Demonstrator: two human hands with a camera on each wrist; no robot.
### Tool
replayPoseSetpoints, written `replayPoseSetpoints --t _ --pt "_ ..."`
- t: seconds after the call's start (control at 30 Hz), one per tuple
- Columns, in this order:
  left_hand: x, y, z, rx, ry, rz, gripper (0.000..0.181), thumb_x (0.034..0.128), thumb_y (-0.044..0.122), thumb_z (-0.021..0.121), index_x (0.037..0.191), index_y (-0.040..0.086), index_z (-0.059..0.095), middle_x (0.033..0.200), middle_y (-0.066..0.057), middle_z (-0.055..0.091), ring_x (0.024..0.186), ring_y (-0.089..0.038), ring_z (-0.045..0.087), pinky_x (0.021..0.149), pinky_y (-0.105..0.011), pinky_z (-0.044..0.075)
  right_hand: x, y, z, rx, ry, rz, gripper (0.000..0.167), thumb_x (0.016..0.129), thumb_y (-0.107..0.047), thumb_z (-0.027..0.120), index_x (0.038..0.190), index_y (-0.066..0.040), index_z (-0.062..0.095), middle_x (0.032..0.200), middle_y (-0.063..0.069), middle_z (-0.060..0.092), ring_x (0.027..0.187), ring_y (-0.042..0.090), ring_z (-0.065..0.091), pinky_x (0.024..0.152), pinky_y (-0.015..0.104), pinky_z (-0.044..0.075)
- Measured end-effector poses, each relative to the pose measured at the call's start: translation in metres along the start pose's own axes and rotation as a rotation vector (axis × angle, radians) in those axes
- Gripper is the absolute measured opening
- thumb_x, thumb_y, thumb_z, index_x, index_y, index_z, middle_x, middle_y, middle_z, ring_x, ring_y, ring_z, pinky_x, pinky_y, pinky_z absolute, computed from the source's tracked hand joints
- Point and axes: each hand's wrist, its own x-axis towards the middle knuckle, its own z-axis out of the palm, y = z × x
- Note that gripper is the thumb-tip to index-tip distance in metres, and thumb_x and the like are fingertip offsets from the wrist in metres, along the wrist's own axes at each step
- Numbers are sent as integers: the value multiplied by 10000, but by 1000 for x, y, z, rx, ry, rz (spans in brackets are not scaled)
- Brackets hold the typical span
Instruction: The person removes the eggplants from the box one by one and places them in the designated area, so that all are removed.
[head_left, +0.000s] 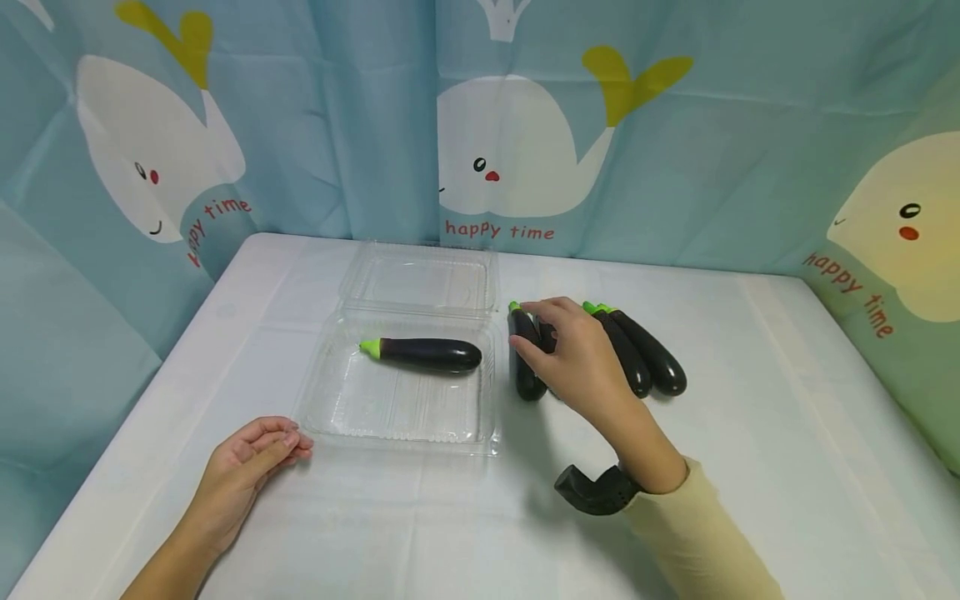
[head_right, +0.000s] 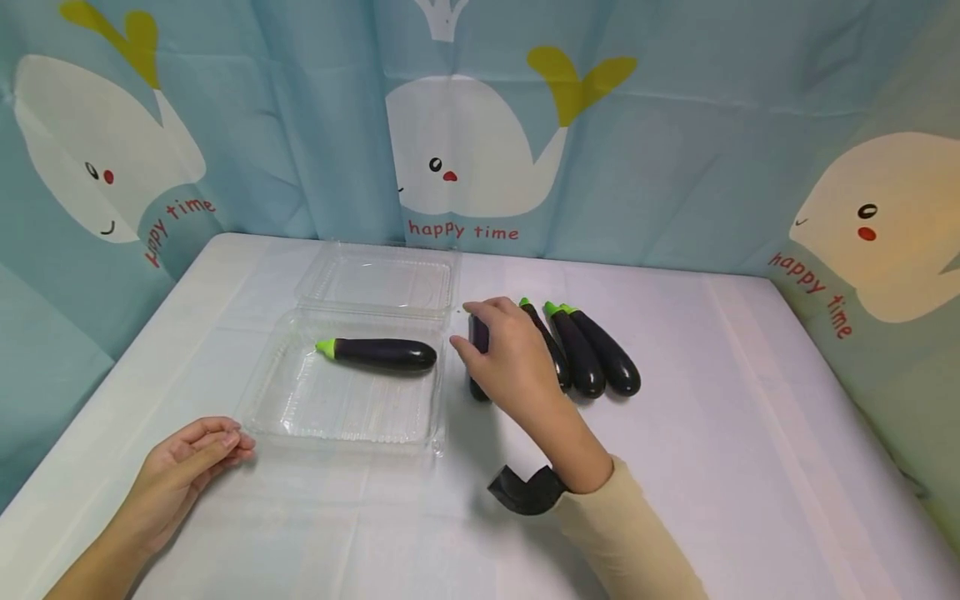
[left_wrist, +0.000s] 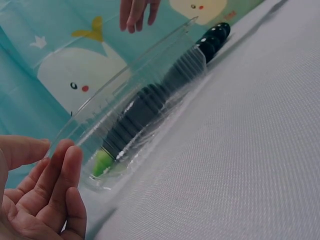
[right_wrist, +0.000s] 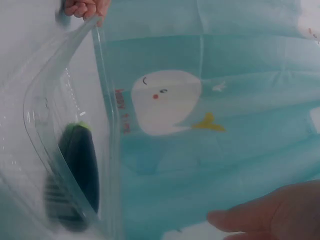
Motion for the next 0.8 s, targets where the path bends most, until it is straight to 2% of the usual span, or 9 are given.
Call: replayPoseSetpoints --t 0.23,0.4,0.57,0.8 --pt "0 0 0 -2 -2 2 136 930 -63 457 1004 2 550 899 -73 670 831 -181 654 775 -232 506 2 -8 10 -15 -32 2 400 795 -171 729 1148 -18 617 1134 114 582 973 253 570 802 387 477" --pt "0 0 -1 -7 -4 1 131 931 -60 458 1005 -2 549 900 -75 670 833 -179 654 780 -235 505 4 -12 18 -24 -71 -30 419 783 -166 741 1152 -13 614 1135 125 580 1044 267 544 870 403 452" --pt "0 1 -1 -5 -5 4 128 933 -59 456 1006 -7 548 901 -75 671 833 -177 654 780 -236 506 9 -14 29 -32 -125 -74 406 786 -150 737 1149 -17 614 1099 94 589 1002 236 553 840 376 467" --pt "0 0 -1 -6 -12 8 133 931 -68 452 1011 -13 543 905 -76 671 838 -180 654 786 -237 504 16 -11 48 -43 -199 -107 390 783 -123 738 1138 -13 618 1097 80 584 1042 226 537 870 355 453"
